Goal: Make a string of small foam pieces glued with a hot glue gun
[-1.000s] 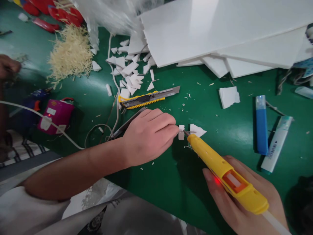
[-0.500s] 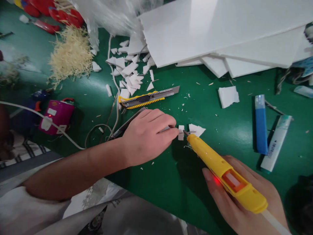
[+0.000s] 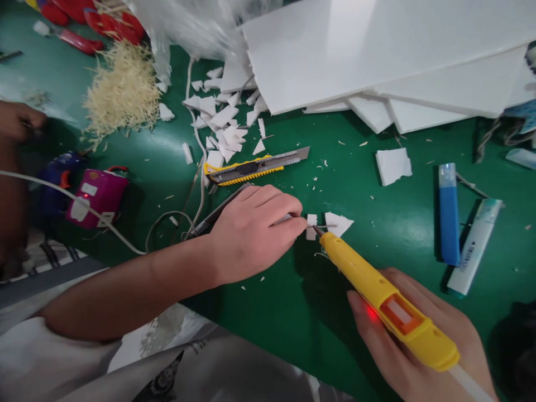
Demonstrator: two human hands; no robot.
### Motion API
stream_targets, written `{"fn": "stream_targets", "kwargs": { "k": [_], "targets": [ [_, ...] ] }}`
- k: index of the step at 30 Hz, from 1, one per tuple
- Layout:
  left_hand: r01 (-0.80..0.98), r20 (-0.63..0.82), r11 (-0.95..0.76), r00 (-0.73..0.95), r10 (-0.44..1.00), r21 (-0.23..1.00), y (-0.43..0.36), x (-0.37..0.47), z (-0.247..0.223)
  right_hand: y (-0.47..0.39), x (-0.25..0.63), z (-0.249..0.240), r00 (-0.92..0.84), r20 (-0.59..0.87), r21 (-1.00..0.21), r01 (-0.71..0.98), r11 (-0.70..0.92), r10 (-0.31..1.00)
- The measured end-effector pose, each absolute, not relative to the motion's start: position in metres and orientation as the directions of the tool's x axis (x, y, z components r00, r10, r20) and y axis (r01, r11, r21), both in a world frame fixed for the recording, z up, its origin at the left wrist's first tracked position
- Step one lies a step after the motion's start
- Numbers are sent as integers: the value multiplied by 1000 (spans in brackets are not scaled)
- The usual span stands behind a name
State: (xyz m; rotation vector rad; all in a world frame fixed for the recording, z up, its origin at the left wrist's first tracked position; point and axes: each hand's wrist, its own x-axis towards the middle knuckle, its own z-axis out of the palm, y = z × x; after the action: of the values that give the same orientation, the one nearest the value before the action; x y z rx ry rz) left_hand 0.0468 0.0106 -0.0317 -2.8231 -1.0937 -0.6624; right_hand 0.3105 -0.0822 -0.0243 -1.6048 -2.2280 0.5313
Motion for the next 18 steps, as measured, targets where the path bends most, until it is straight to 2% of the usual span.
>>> {"fn": "stream_targets", "kwargs": {
  "k": [4, 10, 18],
  "targets": [
    [644, 426, -756, 654, 626, 122, 11, 47, -31, -85, 312, -25, -264, 54, -468, 846, 258, 963],
    [656, 409, -747, 656, 634, 106, 10, 47, -31, -75, 298, -18, -248, 59, -568, 788, 237, 967],
    [656, 393, -747, 661, 639, 110, 10, 47, -30, -76, 301, -21, -234, 54, -549, 805, 224, 971]
  ]
}}
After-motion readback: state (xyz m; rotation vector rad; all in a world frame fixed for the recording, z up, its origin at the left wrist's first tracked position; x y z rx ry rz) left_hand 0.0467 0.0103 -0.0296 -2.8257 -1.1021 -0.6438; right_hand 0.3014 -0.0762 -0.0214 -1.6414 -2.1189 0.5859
